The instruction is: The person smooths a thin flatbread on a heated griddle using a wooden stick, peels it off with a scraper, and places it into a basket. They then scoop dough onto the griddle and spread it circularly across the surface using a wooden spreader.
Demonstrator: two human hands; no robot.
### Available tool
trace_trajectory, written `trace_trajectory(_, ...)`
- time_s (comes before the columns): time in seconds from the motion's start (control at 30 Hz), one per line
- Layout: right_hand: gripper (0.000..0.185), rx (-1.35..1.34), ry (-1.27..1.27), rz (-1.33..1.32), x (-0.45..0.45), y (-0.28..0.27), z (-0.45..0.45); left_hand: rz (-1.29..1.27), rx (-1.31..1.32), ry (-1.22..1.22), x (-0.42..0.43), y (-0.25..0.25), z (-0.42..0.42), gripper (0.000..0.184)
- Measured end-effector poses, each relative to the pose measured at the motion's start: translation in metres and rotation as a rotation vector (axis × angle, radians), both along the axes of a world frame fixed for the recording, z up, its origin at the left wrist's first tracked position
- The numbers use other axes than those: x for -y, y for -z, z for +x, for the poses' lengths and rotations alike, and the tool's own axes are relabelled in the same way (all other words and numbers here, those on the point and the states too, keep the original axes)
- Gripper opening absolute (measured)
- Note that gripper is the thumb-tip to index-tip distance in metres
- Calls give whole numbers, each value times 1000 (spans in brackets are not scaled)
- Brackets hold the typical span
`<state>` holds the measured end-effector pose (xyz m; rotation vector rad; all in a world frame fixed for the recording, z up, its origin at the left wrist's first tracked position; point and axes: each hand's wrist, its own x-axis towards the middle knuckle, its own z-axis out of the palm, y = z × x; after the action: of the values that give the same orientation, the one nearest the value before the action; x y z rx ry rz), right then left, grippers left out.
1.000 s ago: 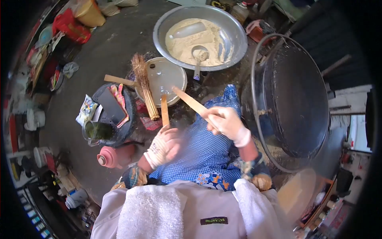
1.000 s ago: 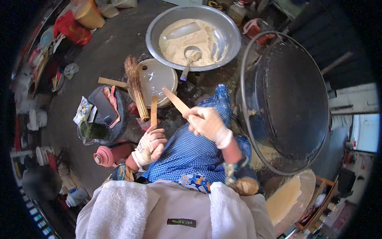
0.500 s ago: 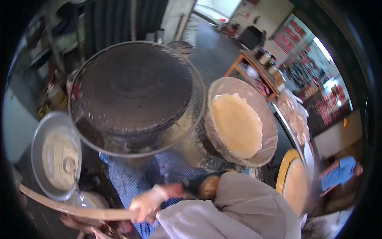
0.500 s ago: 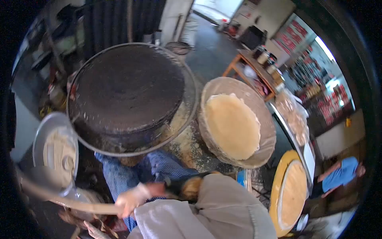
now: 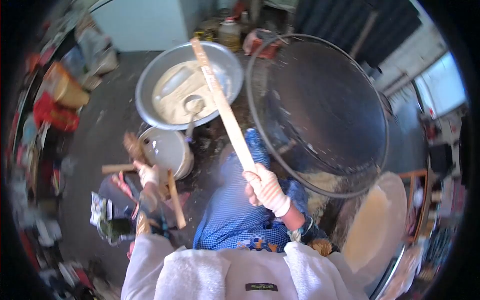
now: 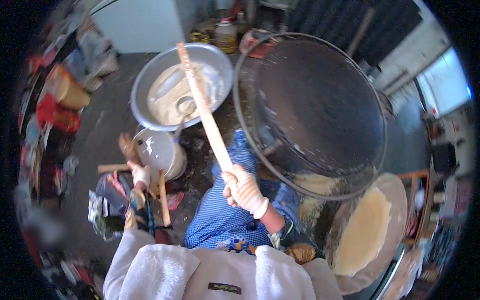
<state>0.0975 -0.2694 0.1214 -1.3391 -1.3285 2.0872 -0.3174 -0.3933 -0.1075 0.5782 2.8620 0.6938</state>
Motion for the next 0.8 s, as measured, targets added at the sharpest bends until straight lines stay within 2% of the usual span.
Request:
trace_trajectory(0.07, 10, 25, -89, 34, -6, 7, -15, 31, 140, -42, -5, -28, 14, 101)
trace_trajectory(0.13, 13, 102, -155, 57, -23, 5, -36, 236, 131, 59, -6, -46, 27, 95)
trace_trajectory(0.2, 12, 179, -251, 161, -39, 1, -61, 428, -64, 320, -1, -64, 38, 92)
trace_trajectory(0.27, 12, 225, -342, 178, -50, 10, -85, 434, -54, 470, 6, -133, 86, 92)
trace_trajectory(0.33, 16, 270, -454, 222, -53, 4, -110, 347, -141, 677, 21, -155, 108, 85)
trace_trajectory(0.37, 18, 277, -544, 289, -51, 5, -123, 92, -141, 702, 22, -166, 118, 76)
trace_trajectory(0.4, 19, 292, -547, 277, -44, 1, -127, 53, -227, 738, 25, -172, 127, 71)
trace_trajectory(0.43, 21, 306, -551, 266, -36, -14, -132, 10, -198, 711, 27, -175, 130, 71)
trace_trajectory(0.47, 17, 272, -540, 324, -32, -2, -127, -31, -166, 686, 28, -178, 129, 70)
trace_trajectory(0.53, 17, 213, -570, 267, -27, 4, -106, -126, -108, 621, 23, -180, 117, 70)
trace_trajectory(0.63, 20, 261, -632, 298, -9, 5, -72, -189, -73, 513, 17, -171, 84, 73)
trace_trajectory(0.73, 25, 284, -396, -371, -11, -4, -62, -229, -26, 496, 17, -177, 79, 76)
trace_trajectory(0.77, 31, 423, -541, 14, -1, 0, -65, -242, -41, 527, 18, -184, 96, 76)
trace_trajectory(0.8, 30, 423, -512, -39, 1, 3, -64, -262, -51, 560, 22, -189, 116, 76)
